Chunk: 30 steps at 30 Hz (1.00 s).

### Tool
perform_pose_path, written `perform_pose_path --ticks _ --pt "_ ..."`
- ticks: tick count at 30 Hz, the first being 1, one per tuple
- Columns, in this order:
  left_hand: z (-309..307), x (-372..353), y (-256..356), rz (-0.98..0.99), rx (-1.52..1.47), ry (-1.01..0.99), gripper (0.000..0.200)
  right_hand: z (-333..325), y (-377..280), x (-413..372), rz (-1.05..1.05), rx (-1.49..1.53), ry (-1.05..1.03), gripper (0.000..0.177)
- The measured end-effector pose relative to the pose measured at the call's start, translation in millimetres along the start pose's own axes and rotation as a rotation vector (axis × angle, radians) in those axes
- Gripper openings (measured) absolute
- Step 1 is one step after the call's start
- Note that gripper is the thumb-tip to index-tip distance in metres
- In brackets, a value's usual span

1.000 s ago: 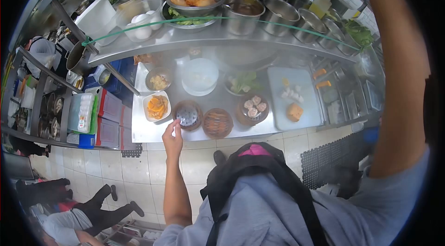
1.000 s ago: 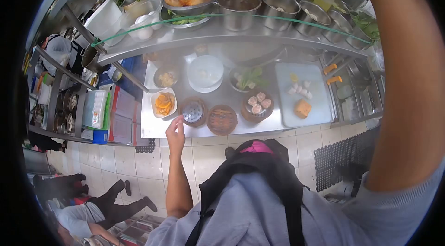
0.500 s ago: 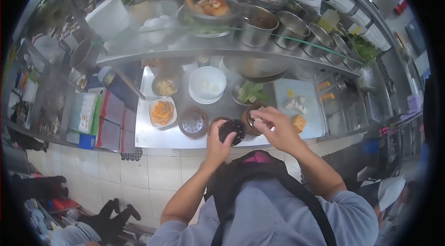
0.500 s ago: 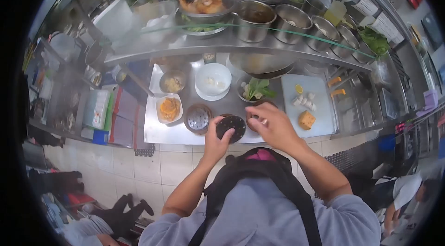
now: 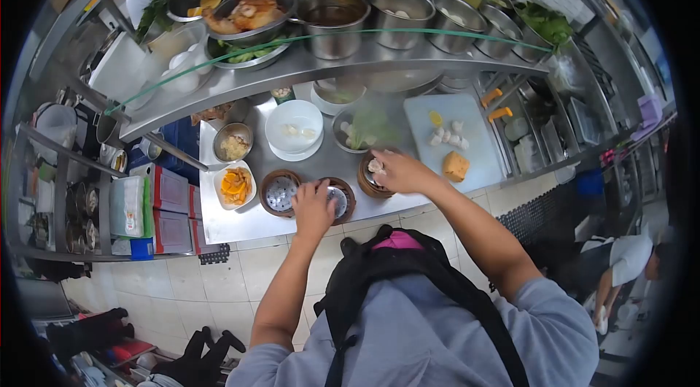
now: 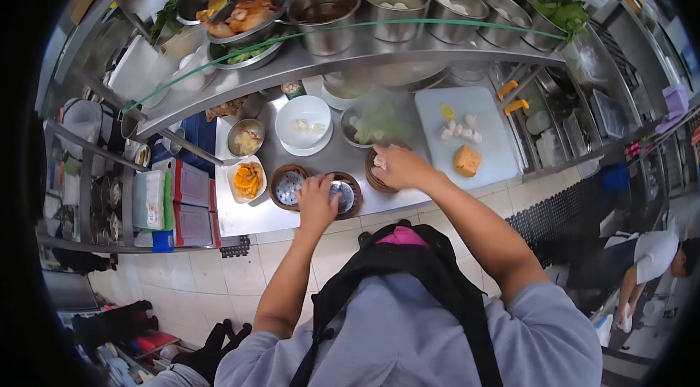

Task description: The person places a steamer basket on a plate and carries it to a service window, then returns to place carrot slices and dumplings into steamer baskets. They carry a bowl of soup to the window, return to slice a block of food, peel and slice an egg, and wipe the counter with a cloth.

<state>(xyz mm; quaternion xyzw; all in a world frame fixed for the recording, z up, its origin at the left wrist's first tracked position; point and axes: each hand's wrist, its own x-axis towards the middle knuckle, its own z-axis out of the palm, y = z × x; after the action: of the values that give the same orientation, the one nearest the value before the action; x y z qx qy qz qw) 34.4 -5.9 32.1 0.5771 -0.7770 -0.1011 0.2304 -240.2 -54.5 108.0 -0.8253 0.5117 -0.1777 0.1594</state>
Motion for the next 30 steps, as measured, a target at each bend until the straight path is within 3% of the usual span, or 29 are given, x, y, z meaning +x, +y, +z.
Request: perform_pose_path --ticks 2,3,5,7,9,10,11,13,14,16,19,21,23,27,29,30 --pt "-9.3 12.6 -2.0 -0.005 -0.041 0.033 0.045 21.1 23.3 41.5 0.181 0.031 -0.257 0.054" --pt "-16.5 14.6 -2.6 -0.001 -0.032 0.027 0.045 17.4 28.0 53.4 0.183 0.042 -0.253 0.054" --pt "-35.6 19.8 -3.4 0.008 -0.087 0.012 0.04 11.8 35.4 69.5 0.336 0.046 -0.597 0.044" --pt "-75.2 23.0 3.9 0.0 -0.123 -0.019 0.036 12.8 53.7 50.3 0.09 0.036 -0.48 0.034" --pt "-116.2 31.5 4.5 0.027 -0.329 0.014 0.026 -26.8 40.9 25.8 -0.086 0.297 -0.459 0.037" --pt "-147.8 44.7 10.1 0.017 -0.297 0.056 0.026 -22.6 48.9 1.7 -0.146 0.343 -0.261 0.036" --pt "-183.3 55.6 22.5 0.024 -0.325 0.113 0.023 -40.2 42.9 -14.7 -0.076 0.545 -0.331 0.035" --pt "-250.7 81.1 52.7 0.108 -0.299 0.267 0.02 -65.2 35.4 -34.0 0.09 0.67 -0.443 0.029" --pt "-280.7 98.2 64.3 0.17 -0.215 0.305 0.021 -73.0 32.2 -39.0 0.064 0.673 -0.455 0.029" --pt "-324.4 133.7 81.2 0.216 -0.026 0.338 0.02 -86.3 32.8 -41.8 0.211 0.662 -0.551 0.028" --pt "-355.8 191.2 88.6 0.265 0.184 0.392 0.018 -96.9 29.5 -34.0 0.104 0.599 -0.578 0.028" --pt "-371.5 224.7 80.3 0.266 0.253 0.387 0.019 -92.5 32.2 -30.9 0.05 0.594 -0.535 0.029" --pt "-388.8 250.4 66.7 0.13 0.42 0.351 0.02 -96.4 30.1 -25.2 0.028 0.601 -0.441 0.03" --pt "-408.3 291.1 24.6 0.114 0.408 0.305 0.021 -115.9 35.7 -34.4 -0.014 0.545 -0.352 0.032" --pt "-409.8 317.1 -4.2 0.056 0.366 0.146 0.023 -117.6 40.4 -47.1 0.172 0.54 -0.378 0.036" --pt "-409.8 329.5 -18.9 0.205 0.456 0.077 0.025 -116.2 42.5 -52.1 0.208 0.514 -0.378 0.038"
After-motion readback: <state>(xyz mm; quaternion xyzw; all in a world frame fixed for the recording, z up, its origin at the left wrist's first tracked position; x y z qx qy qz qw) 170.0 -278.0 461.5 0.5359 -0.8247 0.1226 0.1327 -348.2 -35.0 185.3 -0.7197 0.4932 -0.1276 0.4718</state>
